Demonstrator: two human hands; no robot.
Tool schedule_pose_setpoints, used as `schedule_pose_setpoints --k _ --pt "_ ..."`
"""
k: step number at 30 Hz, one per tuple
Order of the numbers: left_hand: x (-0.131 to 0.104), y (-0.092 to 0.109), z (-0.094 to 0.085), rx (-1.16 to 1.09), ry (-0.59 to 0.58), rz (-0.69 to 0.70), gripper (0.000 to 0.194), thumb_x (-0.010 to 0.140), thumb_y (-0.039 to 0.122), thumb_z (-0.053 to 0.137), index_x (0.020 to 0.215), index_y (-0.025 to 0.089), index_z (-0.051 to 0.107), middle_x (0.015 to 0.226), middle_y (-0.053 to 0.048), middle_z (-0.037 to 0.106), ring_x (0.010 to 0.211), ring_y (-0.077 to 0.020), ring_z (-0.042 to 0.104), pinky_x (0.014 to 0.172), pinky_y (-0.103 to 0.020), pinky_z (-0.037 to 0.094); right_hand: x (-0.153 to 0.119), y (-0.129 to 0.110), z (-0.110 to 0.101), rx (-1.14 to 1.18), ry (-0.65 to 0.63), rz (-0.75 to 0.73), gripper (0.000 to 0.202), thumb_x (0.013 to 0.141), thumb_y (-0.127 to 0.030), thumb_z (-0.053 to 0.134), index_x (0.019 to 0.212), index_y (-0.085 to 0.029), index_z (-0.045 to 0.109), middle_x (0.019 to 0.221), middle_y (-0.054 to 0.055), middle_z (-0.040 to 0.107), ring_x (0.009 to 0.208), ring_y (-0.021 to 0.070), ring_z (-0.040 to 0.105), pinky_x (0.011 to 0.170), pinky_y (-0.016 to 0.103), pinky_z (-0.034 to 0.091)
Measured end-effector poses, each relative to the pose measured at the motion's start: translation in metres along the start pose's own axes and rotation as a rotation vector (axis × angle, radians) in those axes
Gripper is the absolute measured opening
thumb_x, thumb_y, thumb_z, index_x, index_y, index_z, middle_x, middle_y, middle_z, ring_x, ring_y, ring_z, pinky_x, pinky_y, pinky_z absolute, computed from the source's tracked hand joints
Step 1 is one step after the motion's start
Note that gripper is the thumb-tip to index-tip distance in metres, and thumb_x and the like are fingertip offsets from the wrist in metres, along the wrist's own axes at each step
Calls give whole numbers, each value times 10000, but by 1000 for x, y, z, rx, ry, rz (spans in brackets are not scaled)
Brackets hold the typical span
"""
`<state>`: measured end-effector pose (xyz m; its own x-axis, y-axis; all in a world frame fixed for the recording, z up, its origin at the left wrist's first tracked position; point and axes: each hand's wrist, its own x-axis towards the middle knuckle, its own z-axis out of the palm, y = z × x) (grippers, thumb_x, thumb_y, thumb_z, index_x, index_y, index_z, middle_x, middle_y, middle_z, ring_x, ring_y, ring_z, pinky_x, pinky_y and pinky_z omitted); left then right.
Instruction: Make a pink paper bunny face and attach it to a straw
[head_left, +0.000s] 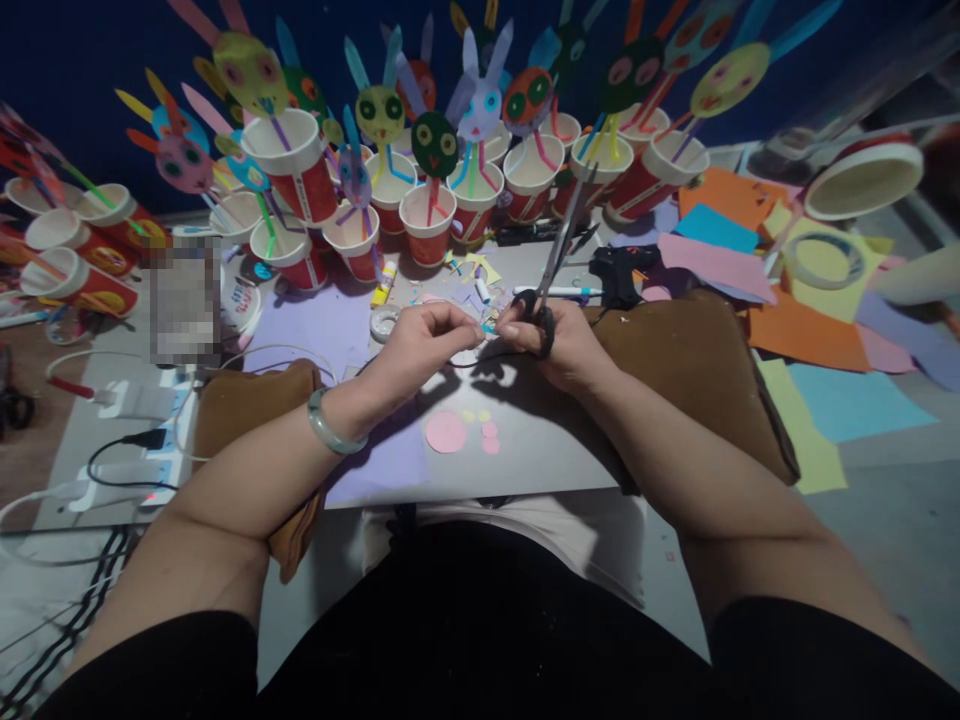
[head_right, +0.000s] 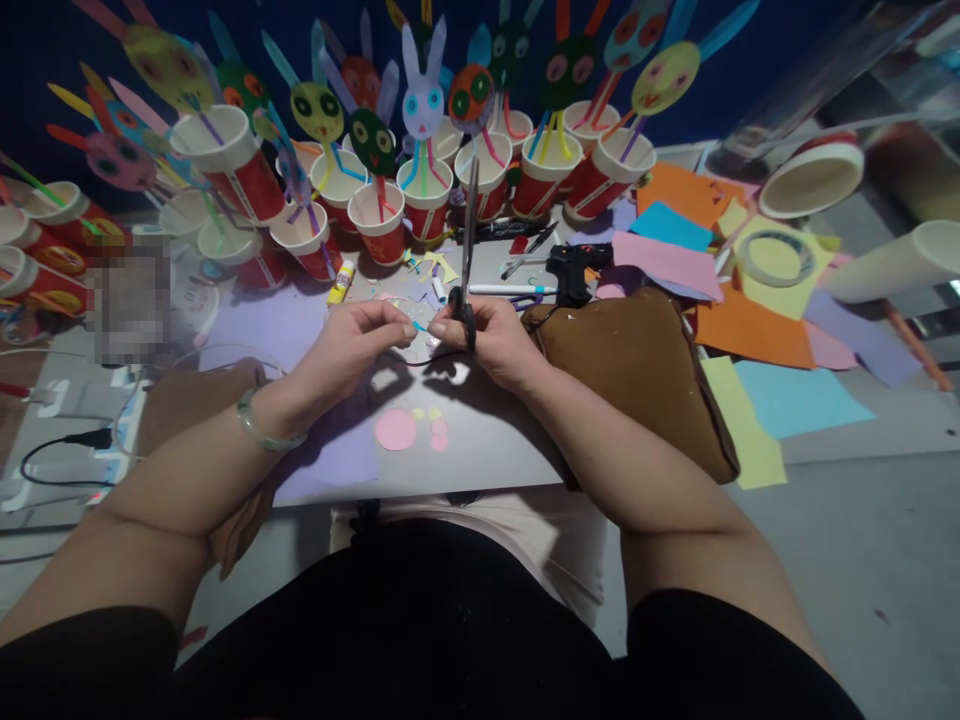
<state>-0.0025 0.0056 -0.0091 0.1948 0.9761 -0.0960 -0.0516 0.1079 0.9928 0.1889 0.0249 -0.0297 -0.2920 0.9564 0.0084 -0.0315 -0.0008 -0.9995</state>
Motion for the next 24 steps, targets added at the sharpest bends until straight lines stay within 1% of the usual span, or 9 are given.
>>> schedule_pose_setpoints --k 5,11,13,16,19,22,24 --pt "1 0 2 5 -2 -38 166 662 301 804 649 187 685 622 22 620 574 -85 528 518 -216 428 -2 -1 3 11 -2 10 433 581 -504 917 674 -184 640 647 -29 561 631 113 470 625 271 414" --pt "1 1 2 15 -10 -54 182 659 315 814 651 184 687 617 20 619 566 -86 525 510 -216 436 -3 0 5 11 -1 -8 438 579 -494 922 658 -180 627 670 -25 571 649 110 469 628 265 398" --pt "1 0 2 22 -6 -43 165 696 309 786 648 188 685 626 14 628 581 -92 541 516 -215 448 -3 0 5 11 2 -11 433 592 -497 913 657 -181 625 671 -24 572 649 112 471 635 270 402" --pt "2 0 3 -6 41 -31 141 757 296 698 666 188 702 642 -1 644 624 -106 575 518 -208 464 -3 0 4 15 19 -28 419 621 -497 893 645 -182 618 658 -25 562 638 112 461 631 275 392" --pt "3 0 3 -61 68 -54 148 765 289 645 703 183 728 655 -10 659 649 -116 594 502 -202 467 -2 1 4 26 28 -42 403 640 -485 877 635 -182 612 645 -26 548 628 109 446 618 275 369" --pt "3 -1 3 -58 35 -53 96 702 270 724 734 181 736 678 2 678 629 -101 591 510 -197 470 -2 2 4 19 31 -38 398 649 -490 866 638 -187 608 644 -26 547 630 112 443 613 277 364" --pt "2 0 4 -54 8 -57 143 645 269 794 738 180 731 686 10 682 606 -91 581 509 -198 468 -3 2 4 9 28 -39 402 651 -502 864 645 -189 612 654 -22 556 641 118 454 621 279 372"
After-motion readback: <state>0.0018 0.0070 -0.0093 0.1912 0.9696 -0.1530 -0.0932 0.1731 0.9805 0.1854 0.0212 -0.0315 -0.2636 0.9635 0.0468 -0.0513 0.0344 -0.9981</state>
